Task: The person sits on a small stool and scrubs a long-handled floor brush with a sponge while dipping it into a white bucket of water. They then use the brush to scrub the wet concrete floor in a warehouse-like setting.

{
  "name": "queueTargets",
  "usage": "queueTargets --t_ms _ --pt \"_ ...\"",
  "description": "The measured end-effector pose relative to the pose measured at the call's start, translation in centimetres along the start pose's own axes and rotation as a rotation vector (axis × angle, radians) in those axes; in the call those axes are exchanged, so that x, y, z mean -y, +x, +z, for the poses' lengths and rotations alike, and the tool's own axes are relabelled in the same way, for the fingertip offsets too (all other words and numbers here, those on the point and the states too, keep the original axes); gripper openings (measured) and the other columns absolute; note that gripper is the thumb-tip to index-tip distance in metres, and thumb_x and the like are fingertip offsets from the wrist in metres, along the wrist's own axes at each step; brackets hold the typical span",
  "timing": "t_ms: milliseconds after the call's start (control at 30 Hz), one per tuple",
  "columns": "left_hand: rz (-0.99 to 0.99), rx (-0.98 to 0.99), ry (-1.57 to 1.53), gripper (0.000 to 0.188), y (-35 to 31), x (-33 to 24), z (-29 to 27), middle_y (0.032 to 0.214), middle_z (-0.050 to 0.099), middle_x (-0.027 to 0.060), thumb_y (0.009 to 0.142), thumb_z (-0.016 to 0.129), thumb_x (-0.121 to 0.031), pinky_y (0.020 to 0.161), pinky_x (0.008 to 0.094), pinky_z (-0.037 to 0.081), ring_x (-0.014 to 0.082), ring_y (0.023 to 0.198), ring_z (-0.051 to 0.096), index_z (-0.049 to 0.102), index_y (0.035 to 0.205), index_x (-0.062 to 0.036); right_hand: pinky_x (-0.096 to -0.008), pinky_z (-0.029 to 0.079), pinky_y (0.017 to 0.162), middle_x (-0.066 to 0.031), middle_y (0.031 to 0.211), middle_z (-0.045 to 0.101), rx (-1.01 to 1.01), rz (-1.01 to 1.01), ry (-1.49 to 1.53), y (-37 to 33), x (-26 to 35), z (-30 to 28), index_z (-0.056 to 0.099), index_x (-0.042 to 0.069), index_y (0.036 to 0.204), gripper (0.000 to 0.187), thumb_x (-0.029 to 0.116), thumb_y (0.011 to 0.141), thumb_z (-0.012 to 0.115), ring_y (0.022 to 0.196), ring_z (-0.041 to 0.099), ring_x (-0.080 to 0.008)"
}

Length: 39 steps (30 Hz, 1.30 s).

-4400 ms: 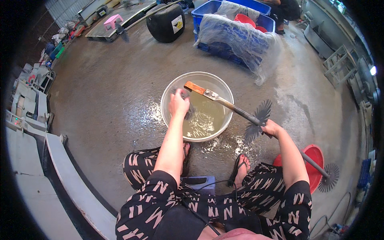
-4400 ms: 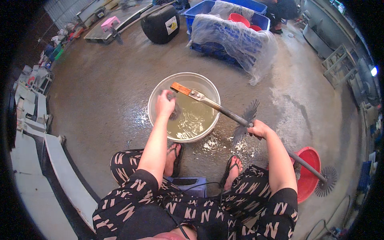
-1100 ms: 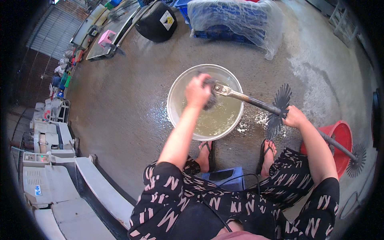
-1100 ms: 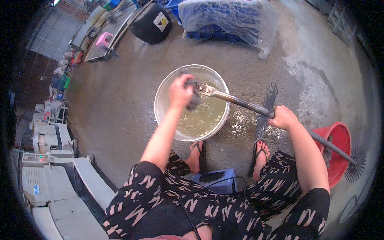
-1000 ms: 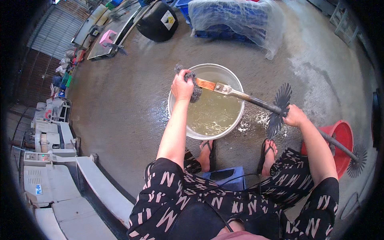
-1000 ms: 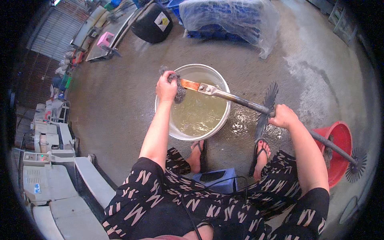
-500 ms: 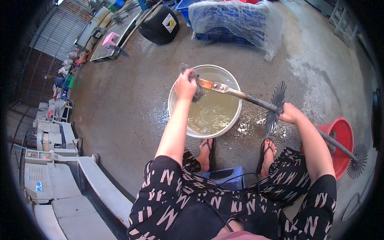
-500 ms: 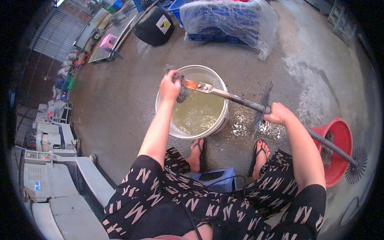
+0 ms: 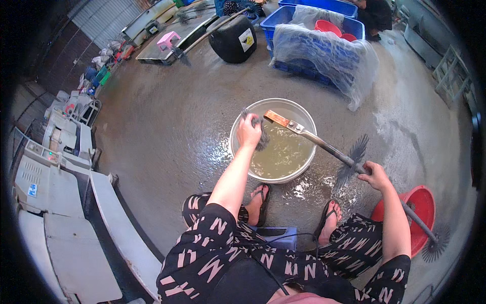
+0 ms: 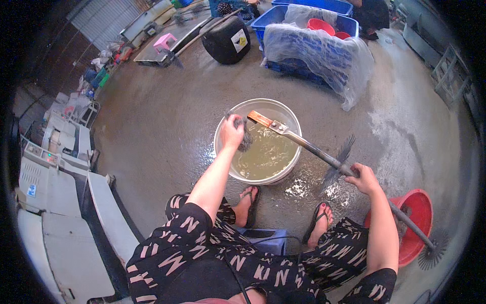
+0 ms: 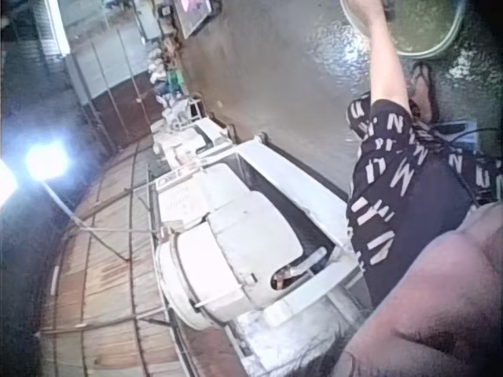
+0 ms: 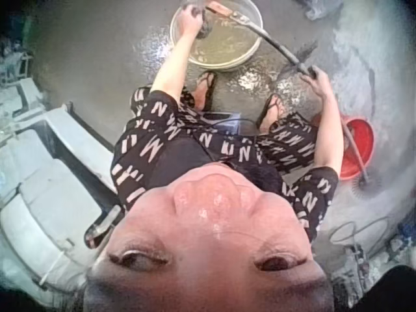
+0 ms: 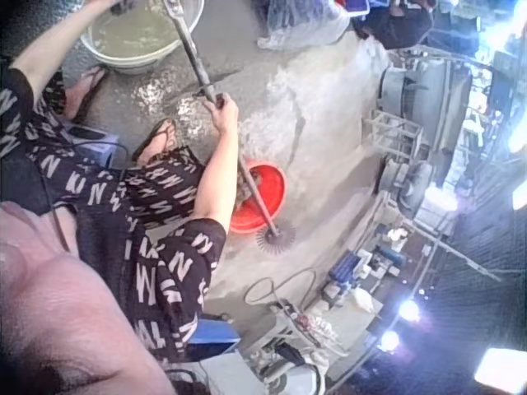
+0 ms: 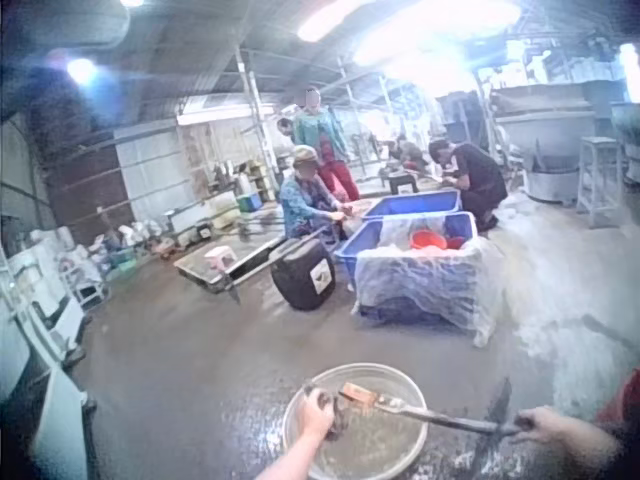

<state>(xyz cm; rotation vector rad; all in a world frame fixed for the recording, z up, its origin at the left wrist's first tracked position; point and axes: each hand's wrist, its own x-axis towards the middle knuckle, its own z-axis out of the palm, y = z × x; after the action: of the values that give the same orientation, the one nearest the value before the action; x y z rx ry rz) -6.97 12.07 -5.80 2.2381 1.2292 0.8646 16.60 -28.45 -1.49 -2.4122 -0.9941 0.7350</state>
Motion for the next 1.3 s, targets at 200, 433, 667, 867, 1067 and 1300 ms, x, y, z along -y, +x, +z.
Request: queueTargets --t_ms 200,433,667,867,1067,1300 --pt "-0.012 0.898 0.42 0.023 -2.6 6.3 4.8 0.101 0.064 0.013 0.076 0.063 -0.014 0.085 0.0388 0.049 0.0304 0.104 0.06 0.065 0.099 -0.0174 -0.0303 0.042 0.051 -0.004 0.064 0.057 0.311 0.091 0.34 1.7 -1.6 0.5 0.062 0.001 0.086 0.031 0.031 0.089 0.057 0.057 0.055 -0.0133" --pt "-0.155 0.739 -0.198 0.028 -1.1 2.9 -1.1 0.096 0.066 0.0088 0.065 0.07 -0.008 0.078 0.0341 0.049 0.0227 0.087 0.063 0.065 0.093 -0.011 -0.0347 0.045 0.048 -0.0096 0.061 0.058 0.194 0.199 0.234 2.4 -0.9 1.6 0.063 -0.001 0.084 0.052 0.043 0.096 0.039 0.051 0.057 -0.0183" --pt "0.306 0.016 -0.065 0.027 -1.4 -8.2 -2.2 0.089 0.062 0.0118 0.065 0.065 -0.006 0.077 0.0395 0.05 0.0309 0.089 0.061 0.064 0.09 -0.015 -0.0411 0.051 0.061 -0.0164 0.059 0.057 0.112 0.145 -0.083 3.7 -1.1 2.4 0.057 -0.007 0.076 0.052 0.033 0.096 0.031 0.059 0.063 -0.0274" --pt "0.522 0.035 0.166 0.028 0.0 -9.1 0.0 0.091 0.058 0.0079 0.064 0.065 -0.008 0.073 0.0404 0.051 0.0285 0.085 0.06 0.064 0.089 -0.02 -0.0405 0.046 0.048 -0.016 0.06 0.057 0.175 0.185 0.103 4.1 -1.0 1.4 0.054 -0.004 0.076 0.045 0.032 0.093 0.033 0.048 0.058 -0.0252" --pt "0.389 0.05 -0.046 0.028 -4.7 -7.9 -0.9 0.096 0.059 0.0086 0.065 0.062 -0.005 0.072 0.0421 0.052 0.0317 0.086 0.062 0.063 0.089 -0.0191 -0.0378 0.043 0.042 -0.0126 0.057 0.055 0.302 0.312 0.141 4.4 -1.5 1.2 0.051 -0.001 0.078 0.038 0.03 0.092 0.034 0.043 0.054 -0.0235" --pt "0.272 -0.028 -0.222 0.028 -3.8 -7.6 -1.0 0.097 0.058 0.0137 0.069 0.063 -0.009 0.07 0.0462 0.051 0.0366 0.084 0.062 0.06 0.093 -0.0208 -0.0396 0.045 0.041 -0.0136 0.055 0.053 0.304 0.318 0.123 4.4 -0.7 0.8 0.05 -0.001 0.082 0.036 0.028 0.092 0.033 0.042 0.054 -0.0255"
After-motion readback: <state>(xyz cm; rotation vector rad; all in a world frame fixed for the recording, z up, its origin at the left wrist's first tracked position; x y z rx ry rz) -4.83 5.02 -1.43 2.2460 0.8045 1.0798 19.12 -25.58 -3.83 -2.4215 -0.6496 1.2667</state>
